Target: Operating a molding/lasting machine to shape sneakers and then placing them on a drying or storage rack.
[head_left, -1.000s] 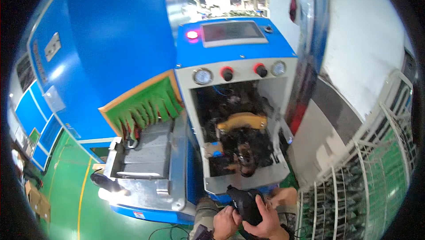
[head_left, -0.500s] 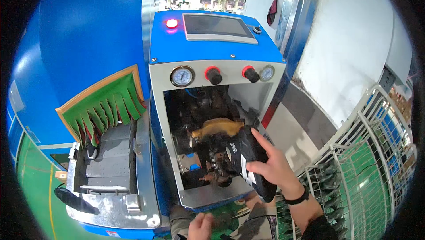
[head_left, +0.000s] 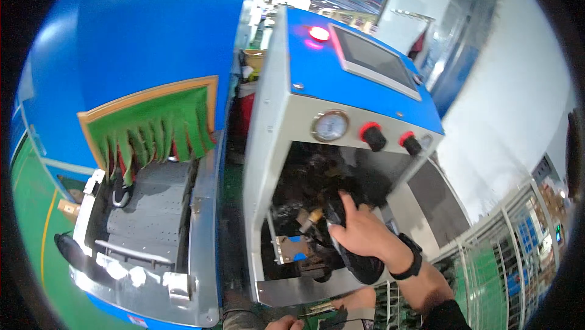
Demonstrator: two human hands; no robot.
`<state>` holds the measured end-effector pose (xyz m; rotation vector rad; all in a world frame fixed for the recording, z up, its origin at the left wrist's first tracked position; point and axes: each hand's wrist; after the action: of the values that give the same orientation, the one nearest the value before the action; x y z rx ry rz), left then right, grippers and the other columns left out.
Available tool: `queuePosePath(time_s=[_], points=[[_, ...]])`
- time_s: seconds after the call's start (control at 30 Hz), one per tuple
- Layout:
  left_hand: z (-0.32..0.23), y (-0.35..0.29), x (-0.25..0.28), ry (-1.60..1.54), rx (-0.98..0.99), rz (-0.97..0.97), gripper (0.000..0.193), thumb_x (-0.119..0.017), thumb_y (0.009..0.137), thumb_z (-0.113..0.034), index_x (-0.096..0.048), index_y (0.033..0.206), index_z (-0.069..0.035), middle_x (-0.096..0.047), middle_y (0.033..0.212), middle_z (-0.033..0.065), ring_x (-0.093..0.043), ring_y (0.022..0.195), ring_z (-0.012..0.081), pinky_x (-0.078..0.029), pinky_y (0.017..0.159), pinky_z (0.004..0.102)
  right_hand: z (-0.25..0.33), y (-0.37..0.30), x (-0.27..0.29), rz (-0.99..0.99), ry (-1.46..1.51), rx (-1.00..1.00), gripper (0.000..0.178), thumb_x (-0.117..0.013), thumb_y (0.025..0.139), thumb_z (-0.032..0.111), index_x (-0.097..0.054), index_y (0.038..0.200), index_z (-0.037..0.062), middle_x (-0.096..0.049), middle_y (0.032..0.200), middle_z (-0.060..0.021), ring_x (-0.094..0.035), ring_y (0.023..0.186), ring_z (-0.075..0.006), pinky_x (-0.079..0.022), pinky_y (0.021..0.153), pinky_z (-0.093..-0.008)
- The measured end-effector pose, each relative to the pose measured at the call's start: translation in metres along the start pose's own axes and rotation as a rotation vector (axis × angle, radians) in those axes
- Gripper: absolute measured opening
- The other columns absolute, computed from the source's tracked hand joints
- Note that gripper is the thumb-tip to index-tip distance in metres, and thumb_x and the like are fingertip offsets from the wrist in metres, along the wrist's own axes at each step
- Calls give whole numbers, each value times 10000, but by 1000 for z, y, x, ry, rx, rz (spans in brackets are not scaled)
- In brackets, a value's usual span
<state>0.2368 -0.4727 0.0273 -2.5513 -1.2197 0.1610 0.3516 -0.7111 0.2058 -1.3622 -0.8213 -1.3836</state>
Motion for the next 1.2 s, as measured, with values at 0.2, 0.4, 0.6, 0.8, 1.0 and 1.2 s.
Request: queuePosePath(time_s=[0.2,0.4,0.6,0.8,1.0,1.2], points=[[11,11,-12,91,-230,-190,302,-536,947,-258,-625,897,27,-631,763,259,-647,748,416,-474,637,458,0,-23,2,-65,22,26,908,-597,863,397,-107,1520,6,-457,1198,-476,-545,1051,-583,-476,916,-532],[-50,-9,-20,43,-248,-206,209,-587,918,-218,-643,972,-24,-635,727,179,-652,709,307,-485,655,412,-18,-50,-16,-511,27,188,967,-670,827,328,-87,1552,67,-499,1071,-334,-598,858,-516,-516,769,-528],[-90,-9,-39,-6,-520,-330,247,-643,926,-168,-594,1110,-11,-649,981,99,-648,880,200,-513,862,369,-44,-123,-55,-808,72,335,822,-761,722,304,-438,1460,140,-535,1103,-245,-605,788,-433,-527,626,-460],[-102,-8,-51,-415,-483,15,606,-649,862,-77,-384,1407,-44,-561,1205,103,-544,1111,178,-449,937,312,-75,-232,-87,-715,141,512,705,-821,685,316,-590,1350,285,-553,1150,-266,-640,918,-395,-545,801,-431],[-42,-9,-49,-781,72,203,230,-707,836,-156,-615,1027,-67,-613,926,2,-578,829,138,-435,730,294,-86,-249,-85,-125,1160,428,892,-758,836,376,-289,1514,35,-509,1290,-283,-643,1007,-363,-558,792,-379],[44,-50,-49,-340,94,166,179,-631,831,-98,-635,992,-18,-539,801,-20,-431,682,78,-343,633,215,-52,-96,-103,335,2275,93,635,-664,925,226,-366,1466,79,-622,1084,-116,-655,864,-255,-577,792,-384]])
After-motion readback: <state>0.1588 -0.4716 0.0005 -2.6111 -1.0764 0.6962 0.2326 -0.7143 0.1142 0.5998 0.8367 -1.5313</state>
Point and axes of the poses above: each hand's wrist, its own y-axis towards the middle knuckle, its own x-axis out of the back of the hand, z = x × y
